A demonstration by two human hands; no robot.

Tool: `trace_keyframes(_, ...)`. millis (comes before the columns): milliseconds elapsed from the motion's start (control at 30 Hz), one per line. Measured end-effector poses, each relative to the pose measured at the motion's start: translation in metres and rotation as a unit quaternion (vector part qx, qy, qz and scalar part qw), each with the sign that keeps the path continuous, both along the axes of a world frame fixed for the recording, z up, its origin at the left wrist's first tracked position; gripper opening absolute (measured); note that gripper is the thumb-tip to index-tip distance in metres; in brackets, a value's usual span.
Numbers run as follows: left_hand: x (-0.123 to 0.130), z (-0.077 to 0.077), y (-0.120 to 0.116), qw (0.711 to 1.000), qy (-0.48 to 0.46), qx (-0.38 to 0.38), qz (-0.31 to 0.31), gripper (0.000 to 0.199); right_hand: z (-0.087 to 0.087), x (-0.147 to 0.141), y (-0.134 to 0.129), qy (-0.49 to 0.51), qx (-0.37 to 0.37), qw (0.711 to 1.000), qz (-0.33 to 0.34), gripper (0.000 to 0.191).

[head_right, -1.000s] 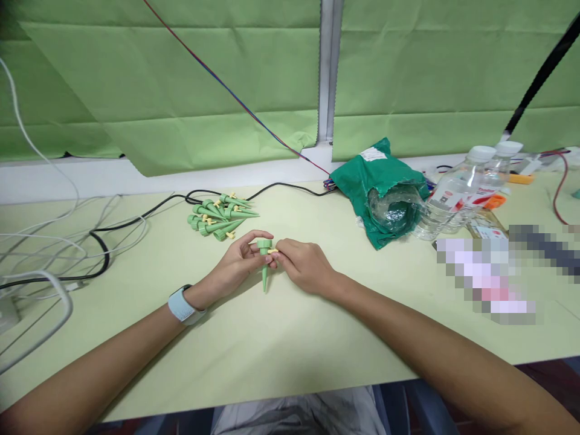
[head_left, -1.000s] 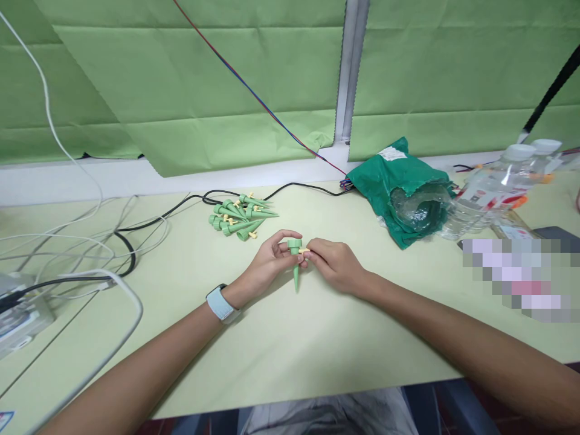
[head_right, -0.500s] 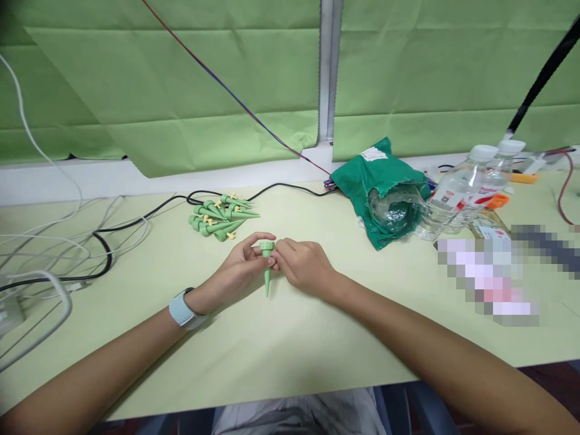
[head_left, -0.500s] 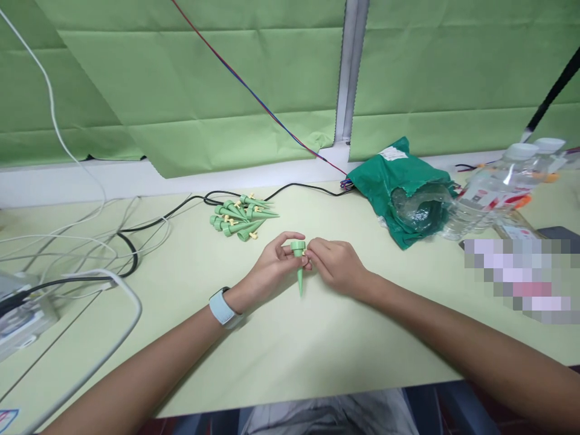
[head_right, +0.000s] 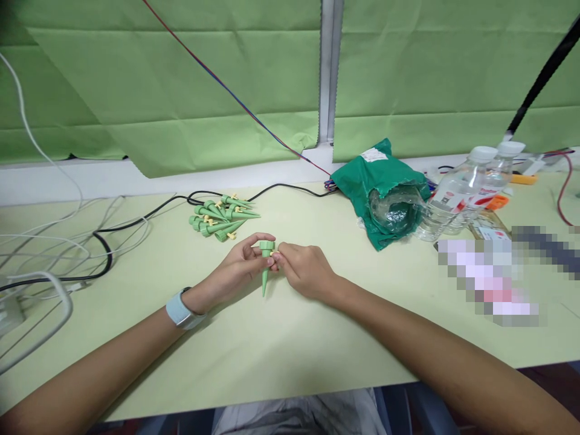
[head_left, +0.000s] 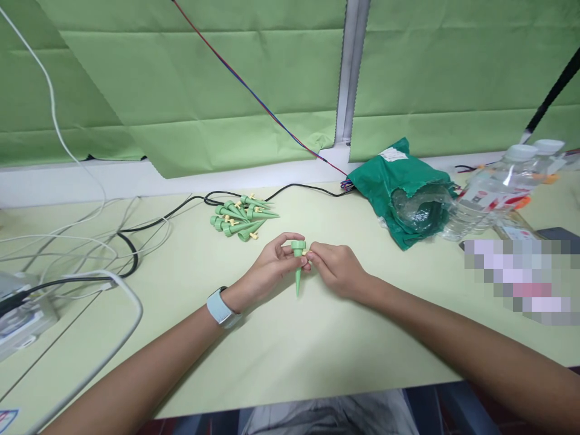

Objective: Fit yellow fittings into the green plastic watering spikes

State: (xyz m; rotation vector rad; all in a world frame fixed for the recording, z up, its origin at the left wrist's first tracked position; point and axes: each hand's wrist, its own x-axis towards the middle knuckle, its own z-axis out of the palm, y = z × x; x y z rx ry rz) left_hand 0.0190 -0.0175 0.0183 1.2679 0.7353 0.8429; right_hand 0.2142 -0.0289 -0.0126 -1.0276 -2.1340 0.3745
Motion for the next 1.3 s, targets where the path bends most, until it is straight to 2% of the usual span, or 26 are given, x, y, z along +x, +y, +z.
trace_keyframes(133, 0.001, 0.004, -0.006, 0.986, 0.075, 0.138, 0.058, 0.040, -0.003, -0.011, -0.006, 0.160, -0.132, 0.978, 0.023, 0.044)
trace_keyframes(200, 0.001, 0.007, -0.008, 0.978, 0.091, 0.172, 0.082, 0.039, -0.004, -0.013, -0.008, 0.199, -0.156, 0.967, 0.028, 0.048)
trace_keyframes(267, 0.000, 0.007, -0.009, 0.986, 0.079, 0.134, 0.059, 0.041, -0.003, -0.012, -0.007, 0.163, -0.118, 0.979, 0.033, 0.047)
trace_keyframes(333, -0.002, 0.005, -0.007, 0.998, 0.033, 0.048, -0.001, 0.042, -0.001, -0.007, -0.005, 0.074, -0.015, 0.997, 0.028, 0.040)
trace_keyframes(400, -0.002, 0.002, -0.005, 0.998, -0.018, -0.024, -0.046, 0.042, 0.000, -0.001, -0.002, -0.010, 0.084, 0.996, 0.011, 0.033)
trace_keyframes(433, -0.002, 0.000, -0.004, 0.997, -0.034, -0.042, -0.056, 0.042, 0.001, 0.001, -0.001, -0.033, 0.112, 0.993, 0.002, 0.031)
trace_keyframes(500, -0.001, -0.002, -0.002, 0.997, -0.043, -0.040, -0.053, 0.041, 0.000, 0.002, -0.001, -0.033, 0.113, 0.993, -0.004, 0.031)
trace_keyframes(633, 0.001, -0.001, -0.005, 0.998, 0.011, 0.056, 0.002, 0.041, -0.002, -0.009, -0.007, 0.117, -0.031, 0.993, 0.011, 0.036)
trace_keyframes(733, 0.001, 0.002, -0.010, 0.982, 0.079, 0.159, 0.070, 0.040, -0.004, -0.019, -0.009, 0.242, -0.170, 0.955, 0.008, 0.043)
trace_keyframes(800, 0.000, 0.002, -0.011, 0.967, 0.105, 0.203, 0.108, 0.040, -0.005, -0.020, -0.007, 0.265, -0.239, 0.934, 0.016, 0.047)
trace_keyframes(867, -0.001, 0.001, -0.009, 0.975, 0.098, 0.176, 0.093, 0.043, -0.004, -0.016, -0.004, 0.224, -0.225, 0.948, 0.027, 0.047)
trace_keyframes(967, -0.002, -0.002, -0.005, 0.998, 0.033, 0.056, 0.009, 0.044, -0.003, -0.006, -0.002, 0.083, -0.064, 0.994, 0.015, 0.038)
trace_keyframes(1033, -0.002, -0.004, -0.003, 1.000, -0.002, 0.006, -0.020, 0.042, -0.002, 0.000, -0.001, 0.005, 0.018, 1.000, 0.008, 0.030)
trace_keyframes(1067, -0.002, -0.004, -0.002, 1.000, -0.011, 0.000, -0.021, 0.041, -0.002, 0.001, -0.002, -0.008, 0.033, 0.999, 0.006, 0.029)
trace_keyframes(1167, -0.002, -0.005, -0.002, 1.000, -0.011, 0.020, 0.003, 0.042, -0.001, -0.002, -0.004, 0.044, -0.026, 0.999, 0.008, 0.032)
trace_keyframes(1300, -0.002, -0.004, 0.000, 1.000, -0.025, 0.018, 0.007, 0.045, -0.001, -0.011, -0.004, 0.157, -0.135, 0.978, 0.021, 0.037)
